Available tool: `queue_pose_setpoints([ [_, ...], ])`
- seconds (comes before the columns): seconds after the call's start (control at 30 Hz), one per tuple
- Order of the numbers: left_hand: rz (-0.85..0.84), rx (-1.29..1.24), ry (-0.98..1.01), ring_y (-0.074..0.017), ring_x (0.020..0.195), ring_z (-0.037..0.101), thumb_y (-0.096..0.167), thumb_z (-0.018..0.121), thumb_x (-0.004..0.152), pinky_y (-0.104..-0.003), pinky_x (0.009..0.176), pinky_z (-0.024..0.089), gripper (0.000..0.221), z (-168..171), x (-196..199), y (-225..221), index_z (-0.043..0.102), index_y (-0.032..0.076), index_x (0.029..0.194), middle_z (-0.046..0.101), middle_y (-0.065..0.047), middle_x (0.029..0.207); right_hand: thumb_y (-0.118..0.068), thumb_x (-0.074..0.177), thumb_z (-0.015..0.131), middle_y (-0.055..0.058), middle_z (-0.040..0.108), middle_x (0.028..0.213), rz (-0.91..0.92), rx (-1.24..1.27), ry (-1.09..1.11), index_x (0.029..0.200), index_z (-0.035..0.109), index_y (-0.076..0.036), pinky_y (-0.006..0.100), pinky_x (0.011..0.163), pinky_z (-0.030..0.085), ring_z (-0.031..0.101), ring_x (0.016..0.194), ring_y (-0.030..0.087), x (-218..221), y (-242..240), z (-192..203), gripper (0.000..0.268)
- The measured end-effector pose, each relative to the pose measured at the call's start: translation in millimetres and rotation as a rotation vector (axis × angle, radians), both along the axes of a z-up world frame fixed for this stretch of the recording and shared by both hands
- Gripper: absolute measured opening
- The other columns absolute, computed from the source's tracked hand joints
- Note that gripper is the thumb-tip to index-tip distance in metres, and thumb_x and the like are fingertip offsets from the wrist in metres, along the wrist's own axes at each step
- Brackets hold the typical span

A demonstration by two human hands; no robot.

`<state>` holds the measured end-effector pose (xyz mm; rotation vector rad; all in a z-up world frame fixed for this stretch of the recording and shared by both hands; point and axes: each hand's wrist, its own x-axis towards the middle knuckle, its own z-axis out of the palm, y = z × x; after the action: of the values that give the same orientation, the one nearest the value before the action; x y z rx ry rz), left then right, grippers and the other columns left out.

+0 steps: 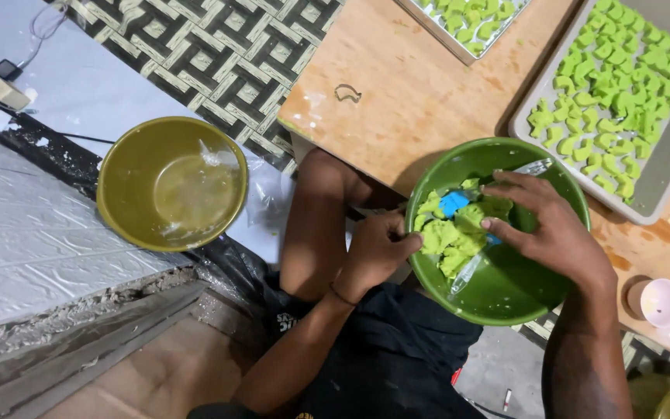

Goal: Kneading a green dough mixture in a bowl by hand on a low work surface.

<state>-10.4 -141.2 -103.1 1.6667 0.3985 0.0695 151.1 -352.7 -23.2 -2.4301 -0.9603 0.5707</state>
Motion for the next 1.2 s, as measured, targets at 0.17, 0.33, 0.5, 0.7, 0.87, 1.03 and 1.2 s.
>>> queue_pose_setpoints([
  [0.17,0.000,0.070,-0.032,-0.0176,0.049,0.038,0.024,0.070,0.078,-0.034,0.049,0.037,0.034,15.8,11.7,1.1,0.048,0.004,0.061,0.050,-0.003,0.056,-0.027,0.080,0.074,0.014,0.051,0.154,-0.020,-0.043,-0.034,0.132,0.067,-0.008,0.050,0.112,0.039,0.048,0.136,0.036,-0.2,6.6,3.3,0.055],
  [0.33,-0.027,-0.009,0.001,-0.0152,0.049,0.037,0.021,0.071,0.080,-0.033,0.049,0.037,0.036,17.3,14.2,2.2,0.047,0.004,0.059,0.048,-0.003,0.056,-0.026,0.083,0.073,0.016,0.054,0.151,-0.102,-0.018,-0.058,0.131,0.067,-0.006,0.049,0.108,0.041,0.050,0.133,0.037,-11.6,-3.6,7.0,0.053],
  [0.5,-0.049,-0.085,0.058,-0.0107,0.049,0.041,0.019,0.074,0.083,-0.028,0.047,0.036,0.032,5.9,16.4,-0.5,0.059,0.003,0.061,0.053,0.000,0.054,-0.027,0.085,0.071,0.018,0.053,0.151,-0.161,-0.005,-0.093,0.132,0.065,-0.002,0.049,0.107,0.041,0.049,0.133,0.038,-27.9,-17.3,6.7,0.054],
  [0.7,-0.127,-0.024,0.156,-0.0099,0.052,0.040,0.022,0.074,0.088,-0.027,0.052,0.037,0.036,36.4,14.3,8.4,0.052,0.006,0.064,0.050,0.002,0.057,-0.027,0.086,0.071,0.022,0.052,0.150,-0.230,-0.026,-0.158,0.133,0.065,-0.004,0.052,0.107,0.038,0.048,0.132,0.042,-54.4,-29.6,0.5,0.053],
  [0.87,-0.076,-0.178,0.061,-0.0145,0.072,0.051,0.018,0.076,0.085,-0.032,0.068,0.045,0.040,8.3,12.2,4.5,0.051,0.004,0.058,0.065,-0.007,0.074,-0.031,0.087,0.072,0.028,0.052,0.146,-0.264,-0.066,-0.236,0.138,0.064,-0.009,0.062,0.111,0.035,0.046,0.136,0.048,-63.1,-41.8,-29.8,0.056],
  [1.03,-0.036,-0.292,0.186,-0.0179,0.064,0.062,0.032,0.079,0.087,-0.032,0.059,0.055,0.041,2.4,16.6,4.9,0.060,0.006,0.062,0.063,-0.012,0.065,-0.038,0.089,0.069,0.027,0.050,0.147,-0.303,-0.105,-0.147,0.144,0.059,-0.021,0.067,0.114,0.031,0.044,0.140,0.050,-55.4,-42.1,-41.3,0.058],
  [1.2,0.007,-0.250,0.123,-0.0202,0.072,0.068,0.026,0.073,0.094,-0.034,0.071,0.060,0.038,-6.8,18.8,5.0,0.063,0.005,0.064,0.071,-0.015,0.073,-0.041,0.091,0.067,0.026,0.053,0.147,-0.308,-0.129,-0.050,0.144,0.059,-0.018,0.068,0.116,0.026,0.045,0.140,0.049,-51.7,-37.9,-40.7,0.058],
])
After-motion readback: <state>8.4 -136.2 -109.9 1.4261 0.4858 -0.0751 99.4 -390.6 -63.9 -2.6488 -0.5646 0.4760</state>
